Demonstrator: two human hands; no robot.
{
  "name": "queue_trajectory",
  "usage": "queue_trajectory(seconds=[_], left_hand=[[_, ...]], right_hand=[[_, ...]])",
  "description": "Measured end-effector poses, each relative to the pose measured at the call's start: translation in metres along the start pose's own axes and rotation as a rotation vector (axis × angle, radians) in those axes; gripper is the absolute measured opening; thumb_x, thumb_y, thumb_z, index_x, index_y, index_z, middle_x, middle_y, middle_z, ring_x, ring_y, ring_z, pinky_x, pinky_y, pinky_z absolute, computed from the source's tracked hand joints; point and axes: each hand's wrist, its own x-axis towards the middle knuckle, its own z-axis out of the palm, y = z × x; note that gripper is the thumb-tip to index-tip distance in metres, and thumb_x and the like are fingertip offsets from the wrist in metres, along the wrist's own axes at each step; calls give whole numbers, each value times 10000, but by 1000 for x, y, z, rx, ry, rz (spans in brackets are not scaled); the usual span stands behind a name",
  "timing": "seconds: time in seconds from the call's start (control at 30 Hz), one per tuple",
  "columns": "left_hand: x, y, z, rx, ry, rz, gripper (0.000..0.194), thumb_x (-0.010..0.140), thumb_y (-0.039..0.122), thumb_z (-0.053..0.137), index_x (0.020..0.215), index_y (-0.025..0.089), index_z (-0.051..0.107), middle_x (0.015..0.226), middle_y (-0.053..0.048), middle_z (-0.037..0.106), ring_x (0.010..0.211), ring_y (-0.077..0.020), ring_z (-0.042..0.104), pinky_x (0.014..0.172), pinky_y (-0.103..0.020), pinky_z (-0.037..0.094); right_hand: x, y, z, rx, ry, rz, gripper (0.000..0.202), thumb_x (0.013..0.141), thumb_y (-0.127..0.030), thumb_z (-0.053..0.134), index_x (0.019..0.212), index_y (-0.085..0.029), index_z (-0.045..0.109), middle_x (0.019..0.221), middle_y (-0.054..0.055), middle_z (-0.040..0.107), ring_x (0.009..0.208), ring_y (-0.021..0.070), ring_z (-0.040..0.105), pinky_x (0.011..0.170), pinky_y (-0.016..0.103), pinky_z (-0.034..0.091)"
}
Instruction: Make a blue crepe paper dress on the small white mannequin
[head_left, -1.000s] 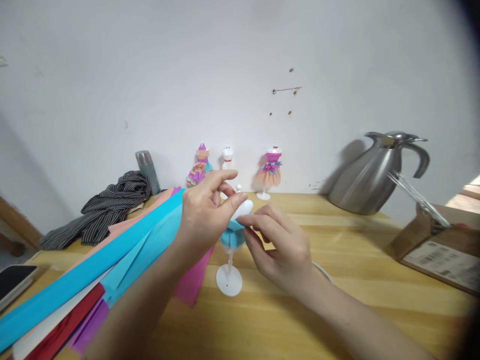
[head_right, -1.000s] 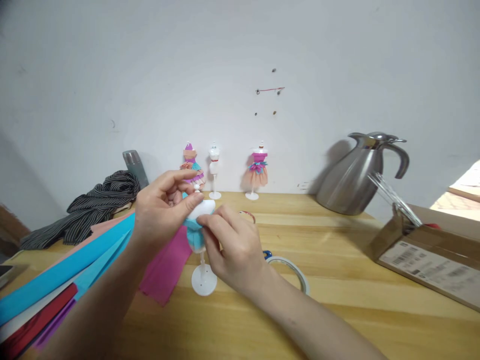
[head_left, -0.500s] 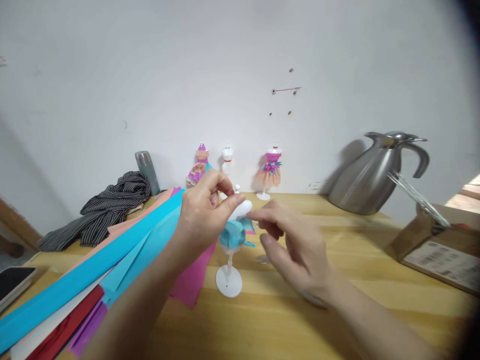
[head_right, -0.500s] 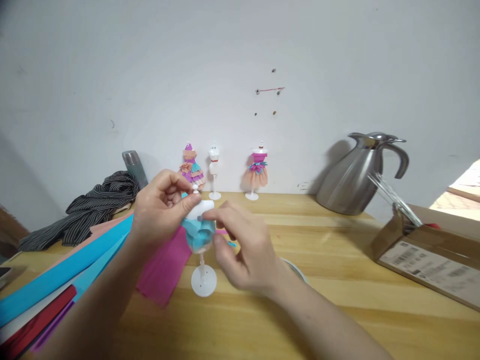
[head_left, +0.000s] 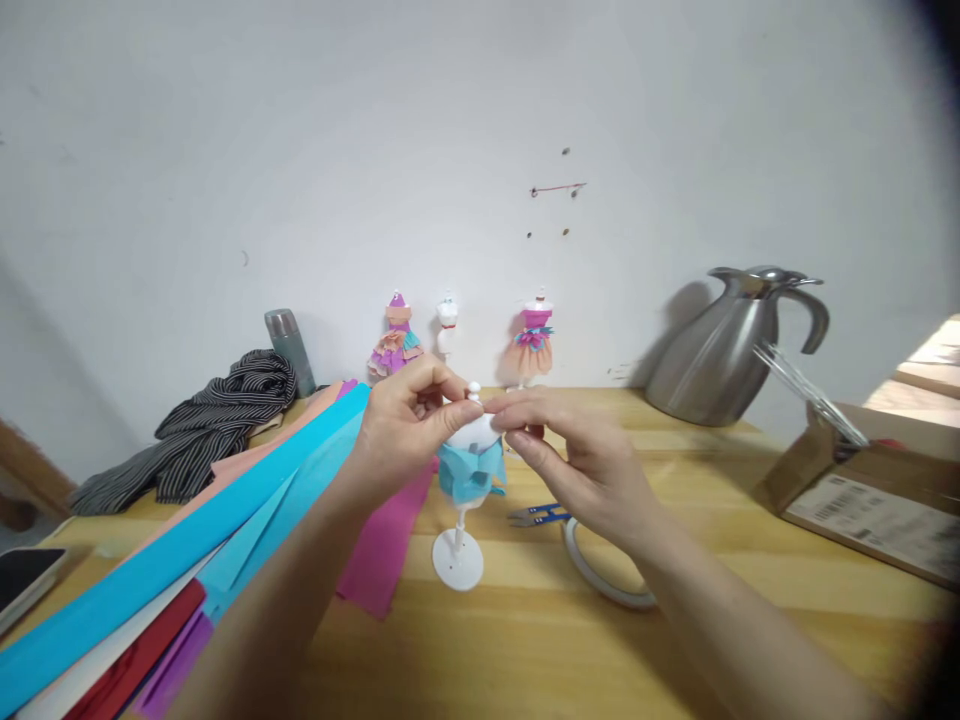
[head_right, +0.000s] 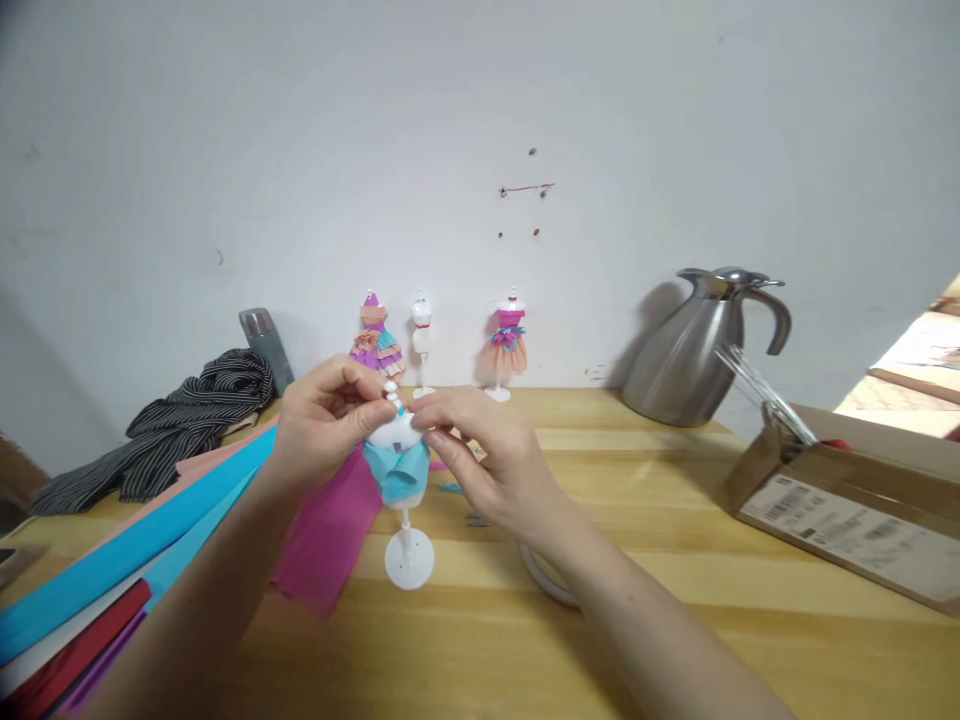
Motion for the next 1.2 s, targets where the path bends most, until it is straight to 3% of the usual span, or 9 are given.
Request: queue_trajectory(seconds=[0.23,0.3,0.37,0.47,0.57,0.73,0.83,1.03,1.2], left_hand=[[3,5,0,-87,145,-77,148,743,205,685,747,185,538,669,28,557,571,-71,506,515,-195,396],[5,2,-3,-147,188,-164,164,746,220,671,798,194,517,651,43,554,521,-57,480,475,-182,368],[7,-6,-5,-213,161,-300,207,755,255,660,881,203,505,626,60,550,447,-40,425,414,-169,302],[5,-27,-3,-261,56,-501,280,738,286,676,926,197,489,551,90,496,391,-29,364,383,-162,235],[-4,-54,9,-256,-19,-619,284,732,283,677,909,182,480,486,105,457,373,-26,351,395,-160,226],[-29,-95,33,-137,-163,-830,184,753,177,600,866,179,454,463,108,453,381,-37,366,409,-155,253],[-40,-114,39,-111,-253,-894,152,728,150,605,784,175,466,406,115,419,344,-37,330,397,-161,235],[-50,-136,37,15,-331,-890,136,669,139,641,671,158,507,429,95,440,380,-46,371,423,-170,263],[-50,-134,33,122,-339,-818,70,663,145,634,727,157,608,606,27,593,599,-116,533,537,-200,360]], right_hand=[[-2,-6,0,91,164,205,170,885,-169,545,1000,-233,653,1078,69,686,879,171,643,701,298,523],[-1,-9,-9,61,265,280,130,868,-192,568,953,-221,663,979,58,686,786,155,624,665,285,509],[0,-12,-19,27,254,349,80,846,-216,593,824,-202,668,777,28,663,640,126,575,575,252,471],[2,-15,-31,20,6,451,197,818,-290,614,661,-175,638,564,2,577,500,102,473,450,227,373],[2,-4,-32,75,-230,538,229,791,-349,627,663,-158,629,551,-1,554,497,99,446,453,227,358],[-9,46,-20,204,-639,634,203,781,-336,600,746,-139,629,603,-19,535,547,94,447,518,230,365],[-19,71,-11,141,-817,640,155,755,-277,572,748,-138,640,639,-10,553,588,105,467,548,234,366],[-34,92,13,125,-950,589,170,735,-275,549,762,-137,644,643,-10,566,595,112,480,580,247,364],[-39,102,20,140,-971,604,167,732,-286,556,760,-148,645,650,-8,582,596,118,501,579,248,365]])
